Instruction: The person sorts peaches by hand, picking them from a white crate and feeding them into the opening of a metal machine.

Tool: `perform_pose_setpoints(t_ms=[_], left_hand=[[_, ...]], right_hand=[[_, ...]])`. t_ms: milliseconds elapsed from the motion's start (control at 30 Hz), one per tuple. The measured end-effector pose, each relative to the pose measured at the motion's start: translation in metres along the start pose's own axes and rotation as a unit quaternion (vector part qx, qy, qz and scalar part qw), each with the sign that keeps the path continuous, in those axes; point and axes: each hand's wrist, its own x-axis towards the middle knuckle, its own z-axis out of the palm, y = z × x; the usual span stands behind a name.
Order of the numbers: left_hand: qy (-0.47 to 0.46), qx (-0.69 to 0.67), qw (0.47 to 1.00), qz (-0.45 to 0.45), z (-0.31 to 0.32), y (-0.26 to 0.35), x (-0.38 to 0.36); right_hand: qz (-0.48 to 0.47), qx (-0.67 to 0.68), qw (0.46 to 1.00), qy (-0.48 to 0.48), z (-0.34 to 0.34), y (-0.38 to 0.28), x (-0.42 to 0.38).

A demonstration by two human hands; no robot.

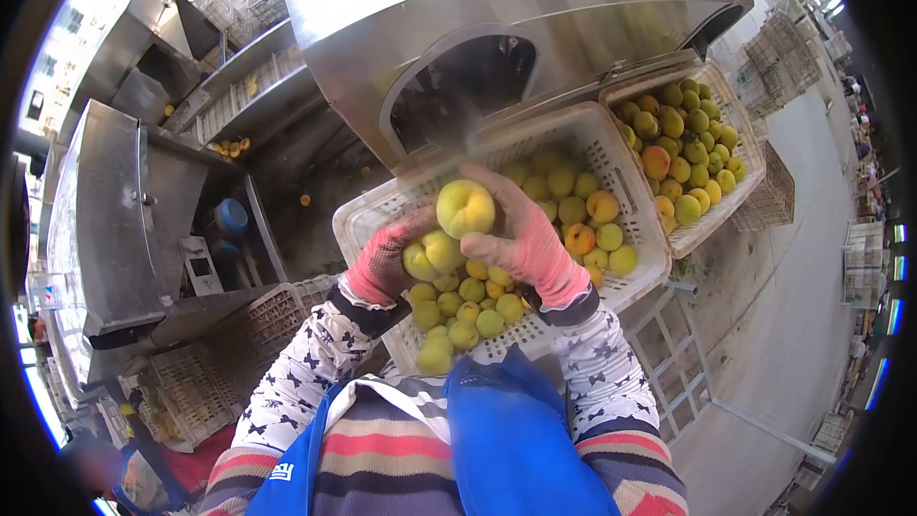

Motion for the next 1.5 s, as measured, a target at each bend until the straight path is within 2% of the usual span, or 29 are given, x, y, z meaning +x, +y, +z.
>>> perform_pose_setpoints(t_ms=[133, 167, 200, 233, 267, 300, 367, 400, 433, 467, 500, 567, 600, 667, 733, 767, 800, 867, 967, 1033, 1067, 1133, 1167, 1200, 1300, 1400, 1433, 1467, 1500], left_hand=[[0.041, 0.114, 0.991, 0.061, 0.008, -0.01, -0.002], [0.06, 0.147, 0.985, 0.071, 0.008, -0.02, 0.0], [0.1, 0.002, 0.995, 0.022, 0.005, -0.033, 0.003], [0.154, -0.147, 0.977, -0.012, 0.003, -0.043, 0.006], [0.191, -0.306, 0.93, -0.071, -0.001, -0.05, 0.009], [0.22, -0.457, 0.852, -0.128, -0.005, -0.062, 0.012], [0.185, -0.249, 0.95, -0.032, -0.015, -0.104, 0.004], [0.203, -0.39, 0.897, -0.051, -0.009, -0.093, -0.001], [0.218, -0.523, 0.821, -0.07, -0.006, -0.087, -0.005], [0.223, -0.34, 0.912, -0.052, -0.005, -0.09, -0.009], [0.216, -0.141, 0.965, -0.036, -0.006, -0.092, -0.014], [0.208, -0.063, 0.976, -0.018, -0.006, -0.094, -0.02], [0.214, -0.189, 0.958, -0.008, -0.005, -0.094, -0.017], [0.233, -0.381, 0.895, -0.008, -0.001, -0.093, -0.015], [0.26, -0.508, 0.821, -0.023, -0.004, -0.084, -0.008], [0.257, -0.318, 0.912, -0.01, -0.009, -0.085, -0.008], [0.247, -0.115, 0.962, 0.009, -0.016, -0.087, -0.007], [0.211, 0.073, 0.974, 0.032, -0.022, -0.084, -0.005], [0.181, 0.003, 0.982, 0.048, -0.017, -0.085, 0.004], [0.208, -0.117, 0.97, 0.049, -0.012, -0.093, 0.017], [0.219, -0.207, 0.953, 0.039, -0.012, -0.094, 0.022], [0.205, -0.496, 0.843, -0.042, -0.005, -0.062, 0.023], [0.228, -0.472, 0.85, -0.06, -0.009, -0.075, 0.02], [0.249, -0.448, 0.855, -0.077, -0.02, -0.101, 0.014], [0.324, -0.404, 0.847, -0.122, -0.04, -0.124, -0.016], [0.401, -0.38, 0.82, -0.15, -0.054, -0.131, -0.059], [0.425, -0.356, 0.82, -0.144, -0.056, -0.126, -0.066], [0.4, -0.362, 0.829, -0.147, -0.067, -0.135, -0.072], [0.356, -0.218, 0.898, -0.141, -0.069, -0.14, -0.073]], right_hand=[[0.011, -0.13, 0.989, -0.067, -0.022, -0.016, 0.028], [-0.052, -0.288, 0.956, -0.011, -0.02, -0.02, 0.041], [-0.117, -0.435, 0.892, 0.045, -0.015, -0.024, 0.056], [-0.182, -0.565, 0.798, 0.103, -0.008, -0.028, 0.07], [-0.135, -0.634, 0.749, 0.137, 0.004, -0.033, 0.084], [-0.109, -0.662, 0.73, 0.13, 0.006, -0.023, 0.097], [-0.054, -0.715, 0.687, 0.117, 0.003, 0.006, 0.117], [-0.063, -0.735, 0.666, 0.106, 0.007, 0.006, 0.112], [-0.078, -0.728, 0.671, 0.114, 0.007, 0.008, 0.109], [-0.091, -0.72, 0.677, 0.122, 0.005, 0.011, 0.104], [-0.101, -0.712, 0.682, 0.131, 0.005, 0.015, 0.101], [-0.056, -0.672, 0.723, 0.148, 0.008, 0.015, 0.111], [-0.036, -0.653, 0.74, 0.157, 0.007, 0.012, 0.124], [-0.188, -0.671, 0.696, 0.174, -0.016, 0.031, 0.163], [-0.263, -0.603, 0.73, 0.187, -0.024, 0.025, 0.163], [-0.259, -0.532, 0.785, 0.183, -0.029, 0.023, 0.139], [-0.257, -0.459, 0.833, 0.173, -0.023, 0.014, 0.115], [-0.138, -0.337, 0.931, 0.029, -0.002, 0.008, 0.061], [-0.148, -0.338, 0.927, -0.065, -0.003, 0.036, 0.044], [-0.16, -0.426, 0.889, -0.051, -0.005, 0.029, 0.046], [-0.168, -0.466, 0.868, -0.044, -0.003, 0.024, 0.05], [-0.211, -0.57, 0.789, 0.088, 0.0, 0.015, 0.068], [-0.224, -0.616, 0.74, 0.151, 0.0, 0.012, 0.077], [-0.255, -0.675, 0.674, 0.16, -0.003, 0.008, 0.09], [-0.118, -0.706, 0.686, 0.13, 0.002, 0.005, 0.103], [-0.186, -0.709, 0.657, 0.179, 0.0, 0.023, 0.111], [-0.152, -0.688, 0.68, 0.202, 0.008, 0.022, 0.127], [-0.118, -0.665, 0.702, 0.226, 0.018, 0.016, 0.143], [-0.116, -0.659, 0.696, 0.261, 0.022, 0.01, 0.152]])
